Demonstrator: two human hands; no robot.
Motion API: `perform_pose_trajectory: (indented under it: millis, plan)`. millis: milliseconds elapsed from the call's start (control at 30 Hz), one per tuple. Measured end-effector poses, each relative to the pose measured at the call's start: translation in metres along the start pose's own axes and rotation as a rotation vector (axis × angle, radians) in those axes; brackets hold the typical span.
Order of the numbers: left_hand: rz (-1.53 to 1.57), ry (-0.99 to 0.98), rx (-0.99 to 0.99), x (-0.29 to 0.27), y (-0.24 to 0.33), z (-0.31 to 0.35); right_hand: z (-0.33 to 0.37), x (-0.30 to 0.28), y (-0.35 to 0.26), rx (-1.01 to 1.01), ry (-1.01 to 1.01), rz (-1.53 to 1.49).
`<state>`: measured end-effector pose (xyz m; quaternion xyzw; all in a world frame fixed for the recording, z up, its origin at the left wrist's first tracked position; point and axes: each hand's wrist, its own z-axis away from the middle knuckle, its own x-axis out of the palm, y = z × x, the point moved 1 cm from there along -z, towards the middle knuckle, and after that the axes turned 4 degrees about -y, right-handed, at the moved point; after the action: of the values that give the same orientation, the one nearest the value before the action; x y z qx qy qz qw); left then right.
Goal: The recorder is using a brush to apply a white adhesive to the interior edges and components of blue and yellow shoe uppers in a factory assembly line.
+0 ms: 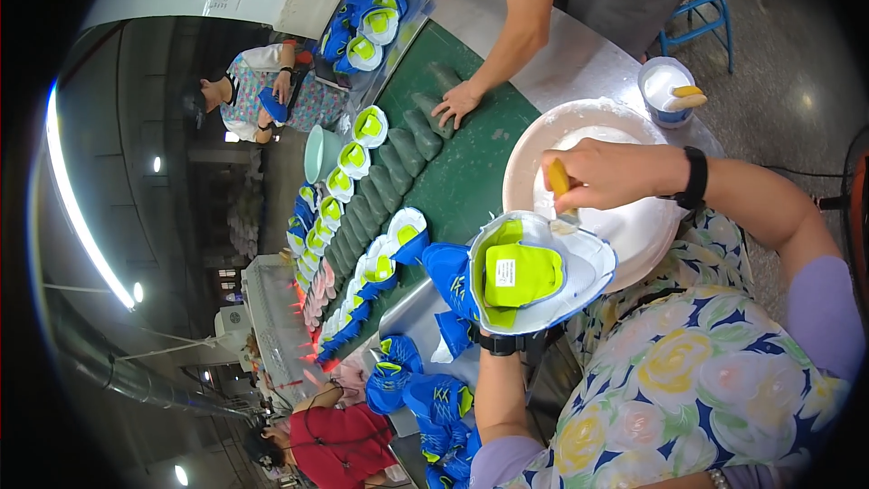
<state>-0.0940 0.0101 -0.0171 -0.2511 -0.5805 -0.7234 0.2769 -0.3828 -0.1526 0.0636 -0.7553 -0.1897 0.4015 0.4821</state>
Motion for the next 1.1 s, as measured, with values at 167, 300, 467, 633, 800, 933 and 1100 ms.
perform_pose_trajectory:
  millis: [167,300,467,633,800,933,1100]
  plan:
    - [0.029,-0.024,0.000,-0.005,0.004,-0.014,0.000,0.001,-0.011,-0.397,0.278,0.067]
    - [0.043,-0.066,-0.016,-0.013,0.000,-0.009,0.000,0.022,-0.010,-0.578,0.168,0.345]
    - [0.075,-0.094,-0.014,-0.020,0.005,-0.018,0.027,0.007,0.004,-0.316,-0.023,0.373]
    - [0.128,-0.137,-0.024,-0.015,-0.005,-0.026,0.003,0.005,-0.008,-0.259,0.445,-0.065]
    - [0.069,-0.162,0.032,-0.010,-0.012,-0.036,-0.004,-0.002,0.009,-0.011,0.435,-0.023]
    - [-0.081,-0.115,0.091,-0.032,-0.008,-0.035,0.006,-0.009,0.025,0.195,0.327,0.018]
    - [-0.507,0.120,0.174,-0.083,0.030,-0.087,0.019,-0.015,0.034,0.280,0.387,-0.087]
